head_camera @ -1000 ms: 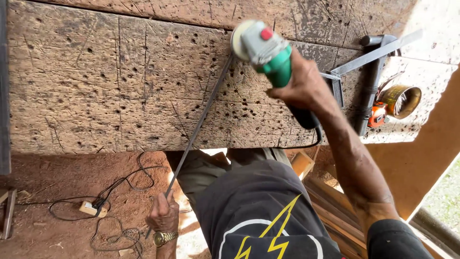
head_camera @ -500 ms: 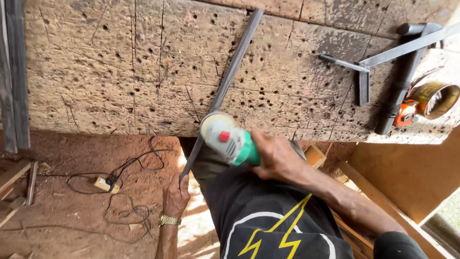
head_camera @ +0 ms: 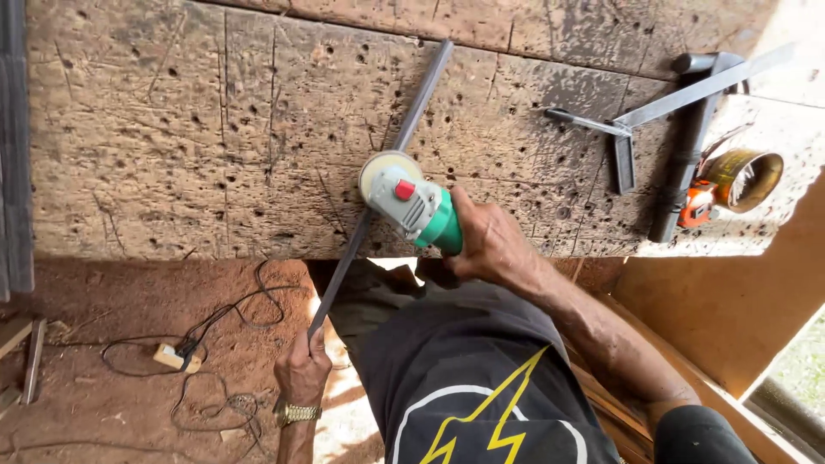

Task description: The person uses a handheld angle grinder to grind the surface of long metal rods placed on a wooden workbench. The person holds each rod steady with one hand while moving the grinder along its length, then sets the finished rod aside and picks up the next one.

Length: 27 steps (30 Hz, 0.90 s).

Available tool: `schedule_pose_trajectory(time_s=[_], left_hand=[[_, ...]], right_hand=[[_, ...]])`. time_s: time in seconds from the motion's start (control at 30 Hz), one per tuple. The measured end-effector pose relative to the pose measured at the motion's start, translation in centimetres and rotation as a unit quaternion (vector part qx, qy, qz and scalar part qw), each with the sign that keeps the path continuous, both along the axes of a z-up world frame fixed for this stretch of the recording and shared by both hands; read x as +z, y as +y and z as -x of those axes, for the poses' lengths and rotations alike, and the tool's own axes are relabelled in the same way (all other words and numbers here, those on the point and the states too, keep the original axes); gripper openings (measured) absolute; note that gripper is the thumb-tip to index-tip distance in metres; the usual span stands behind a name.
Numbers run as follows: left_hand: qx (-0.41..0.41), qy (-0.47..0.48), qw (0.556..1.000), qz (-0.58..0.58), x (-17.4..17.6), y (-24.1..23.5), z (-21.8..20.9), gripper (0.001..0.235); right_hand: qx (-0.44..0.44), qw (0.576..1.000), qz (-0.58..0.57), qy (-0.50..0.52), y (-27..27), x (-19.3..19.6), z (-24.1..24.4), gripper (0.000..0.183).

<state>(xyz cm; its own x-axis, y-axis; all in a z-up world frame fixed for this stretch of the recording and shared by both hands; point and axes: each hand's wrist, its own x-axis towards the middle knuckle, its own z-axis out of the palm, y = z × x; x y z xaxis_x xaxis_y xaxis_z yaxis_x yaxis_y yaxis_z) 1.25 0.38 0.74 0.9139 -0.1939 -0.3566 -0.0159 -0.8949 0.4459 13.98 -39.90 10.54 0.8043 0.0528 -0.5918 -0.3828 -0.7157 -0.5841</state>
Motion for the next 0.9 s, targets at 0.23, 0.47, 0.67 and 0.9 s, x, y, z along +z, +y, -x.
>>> schedule_pose_trajectory(time_s=[0.23, 0.47, 0.67, 0.9], left_hand=[[-0.008, 0.017, 1.000, -0.020, -3.0, 2.2, 1.9, 0.044], [-0.008, 0.029, 0.999, -0.019, -3.3, 2.6, 2.3, 0.045], [-0.012, 0.028, 0.999, 0.037, -0.6, 0.4, -0.1, 0.043], [0.014, 0.103, 0.992, 0.065, -0.2, 0.8, 0.6, 0.041]], right_hand=[[-0.052, 0.998, 0.011, 0.040, -4.2, 0.9, -3.6, 0.066], [-0.117, 0.993, 0.029, -0.010, -8.3, 0.9, -6.9, 0.070], [-0.098, 0.995, 0.022, -0.011, -6.8, 0.4, -5.7, 0.078], [0.030, 0.999, -0.018, -0.004, 0.3, -1.0, 0.2, 0.056]])
